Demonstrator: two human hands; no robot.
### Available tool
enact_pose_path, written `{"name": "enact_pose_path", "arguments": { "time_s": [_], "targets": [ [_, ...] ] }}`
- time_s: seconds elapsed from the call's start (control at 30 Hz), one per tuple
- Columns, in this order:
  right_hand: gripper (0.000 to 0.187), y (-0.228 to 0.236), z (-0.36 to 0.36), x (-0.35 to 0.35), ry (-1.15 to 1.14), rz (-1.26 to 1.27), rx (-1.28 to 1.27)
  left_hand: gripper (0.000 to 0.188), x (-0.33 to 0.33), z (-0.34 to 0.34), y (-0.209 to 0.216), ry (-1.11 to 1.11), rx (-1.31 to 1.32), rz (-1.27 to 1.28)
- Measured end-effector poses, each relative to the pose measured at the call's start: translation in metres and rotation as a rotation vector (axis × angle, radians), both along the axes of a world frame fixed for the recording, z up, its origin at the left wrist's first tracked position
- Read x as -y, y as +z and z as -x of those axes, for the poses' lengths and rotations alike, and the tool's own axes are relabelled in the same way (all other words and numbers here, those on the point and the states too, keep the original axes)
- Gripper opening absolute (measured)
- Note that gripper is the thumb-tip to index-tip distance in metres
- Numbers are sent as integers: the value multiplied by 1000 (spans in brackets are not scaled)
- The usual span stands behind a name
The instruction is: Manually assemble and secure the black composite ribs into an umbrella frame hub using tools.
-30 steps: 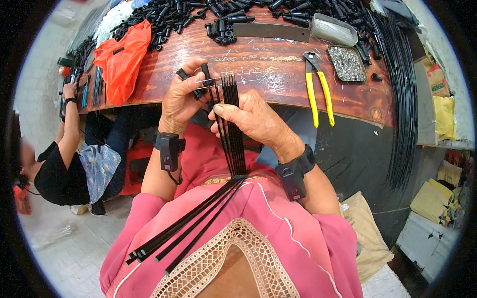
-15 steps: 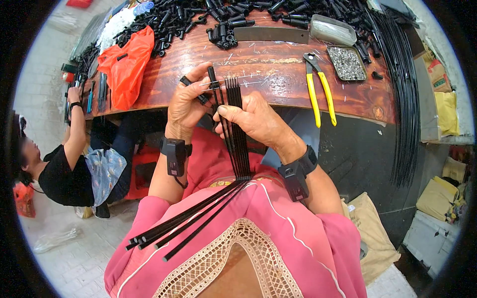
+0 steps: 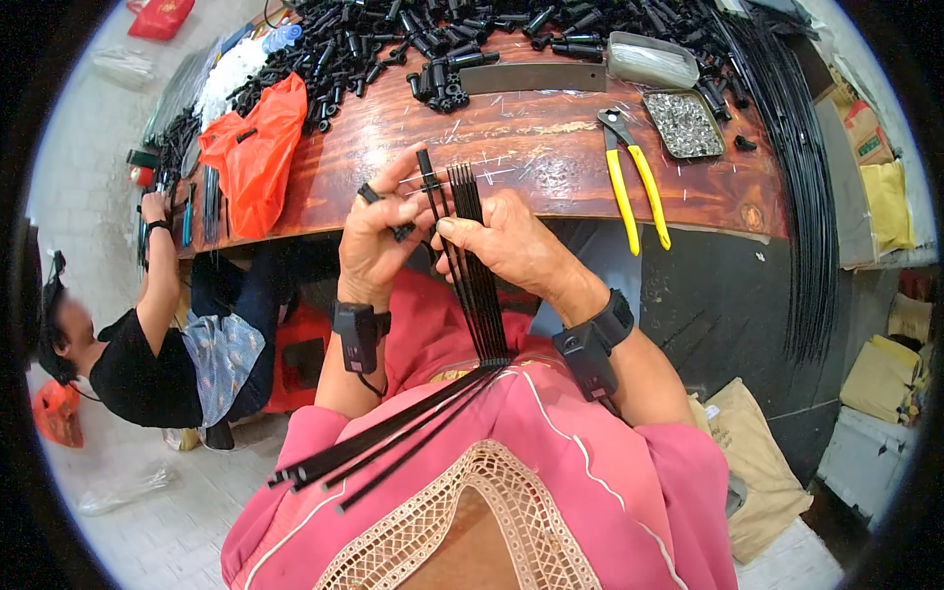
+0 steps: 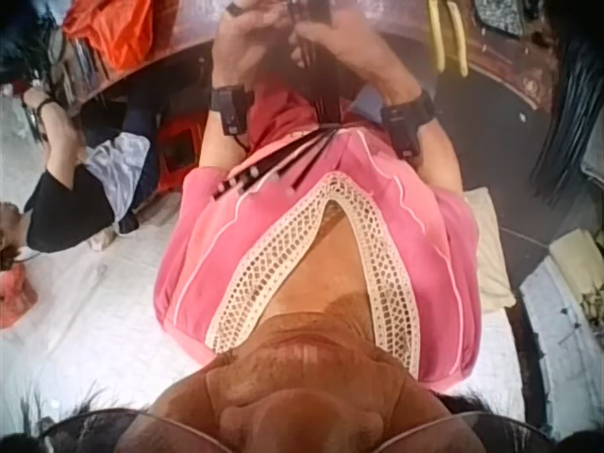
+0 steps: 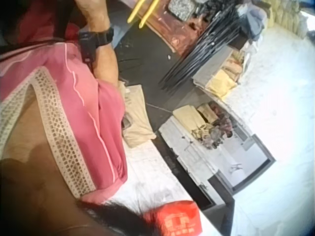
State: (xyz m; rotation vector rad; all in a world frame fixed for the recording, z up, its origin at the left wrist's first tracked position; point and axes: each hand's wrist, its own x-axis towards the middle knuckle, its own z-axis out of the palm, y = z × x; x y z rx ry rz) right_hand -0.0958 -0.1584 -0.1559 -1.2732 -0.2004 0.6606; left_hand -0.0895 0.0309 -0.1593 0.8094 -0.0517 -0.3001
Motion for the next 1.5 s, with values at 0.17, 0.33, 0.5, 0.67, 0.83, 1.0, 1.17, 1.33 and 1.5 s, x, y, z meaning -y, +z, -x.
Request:
{"name": "enact_pose_path", "arguments": {
  "time_s": [0.17,0.33,0.5,0.67,0.83,1.0,1.17,1.33,1.5],
  "targets": [
    [28,-6,-5,2,36,-12,59,47,14,9,11,99,-17,-139],
    [22,5,-5,2,54,60,156,27,27,11,17,298,-93,-224],
    [23,4,-3,3,-11,68,213,25,30,12,11,360,-63,-288],
    [23,17,-4,8,-179,168,295,27,37,10,9,417,-37,-353],
    [25,14,-9,10,-178,227,373,18,52,13,8,528,36,-361],
    [23,12,-7,9,-192,149,338,20,56,16,15,502,7,-300],
    [24,4,-4,7,-219,138,292,20,53,16,8,487,-4,-242],
    [26,6,-5,10,-186,142,264,22,50,15,4,467,19,-162],
    [27,-7,-11,16,-88,-12,59,14,52,17,5,382,23,-137]
  ]
}}
